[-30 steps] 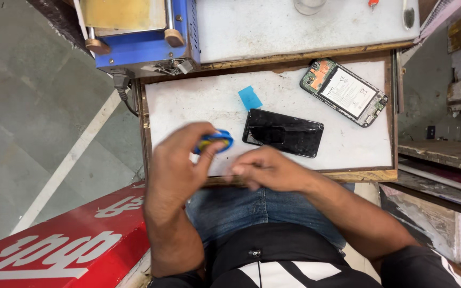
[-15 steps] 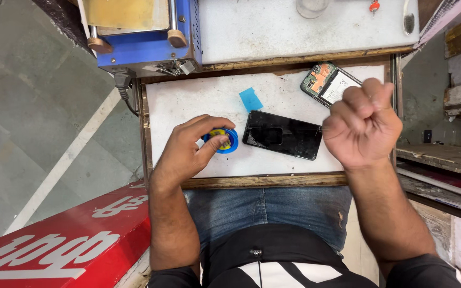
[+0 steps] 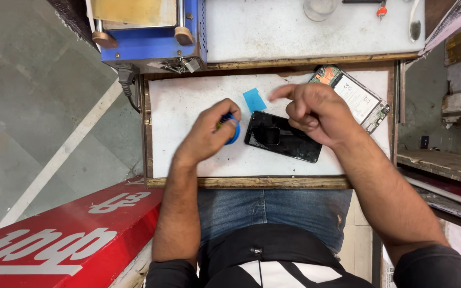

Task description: The person works on a disassembled smartphone at a repair bench, prying at the phone body, brushing its interior and screen with a brush, then peeling and applying blue adhesive tape over the phone's screen. The phone's back cover with battery lies beside the work area throughout.

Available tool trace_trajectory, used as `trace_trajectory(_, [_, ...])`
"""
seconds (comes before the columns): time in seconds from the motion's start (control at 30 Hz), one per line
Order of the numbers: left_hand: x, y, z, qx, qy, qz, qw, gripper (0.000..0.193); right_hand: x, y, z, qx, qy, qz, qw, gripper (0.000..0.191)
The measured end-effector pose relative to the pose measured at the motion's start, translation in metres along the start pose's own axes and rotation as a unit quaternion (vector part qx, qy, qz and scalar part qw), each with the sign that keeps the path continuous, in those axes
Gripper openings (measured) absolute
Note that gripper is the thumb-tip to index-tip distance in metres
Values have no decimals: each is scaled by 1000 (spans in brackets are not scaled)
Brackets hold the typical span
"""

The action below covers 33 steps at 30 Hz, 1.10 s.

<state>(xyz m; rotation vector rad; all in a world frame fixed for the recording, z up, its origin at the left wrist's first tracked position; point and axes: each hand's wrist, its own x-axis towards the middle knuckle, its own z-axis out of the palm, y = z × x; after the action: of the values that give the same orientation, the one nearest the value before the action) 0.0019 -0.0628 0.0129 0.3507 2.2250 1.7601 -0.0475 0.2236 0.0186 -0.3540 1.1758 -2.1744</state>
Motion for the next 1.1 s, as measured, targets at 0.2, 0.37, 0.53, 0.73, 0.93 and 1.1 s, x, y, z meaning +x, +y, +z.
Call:
trace_trajectory(0.2, [-5,6,14,163,80,-16,983,30,10,15,-6,-404,54,-105,907,26])
trace_trajectory(0.37, [-7,5,27,334,153,84,926,34,11,14,16,-712,50,-68,698,27])
trace_trajectory(0.53, [-12,-3,40,409,146,71,898,43,13,13,19,-746,41,-42,664,25])
trace_trajectory(0.73, [-12,-8,44,444,156,63,880,36,12,15,16,-748,41,-51,661,24])
trace_trajectory(0.93, [-15,-3,42,440,147,71,883,30,9,17,15,-732,46,-76,675,21])
trace_trajectory(1.1, [-19,8,31,398,49,41,915,72,7,18,11,-708,61,-61,701,22])
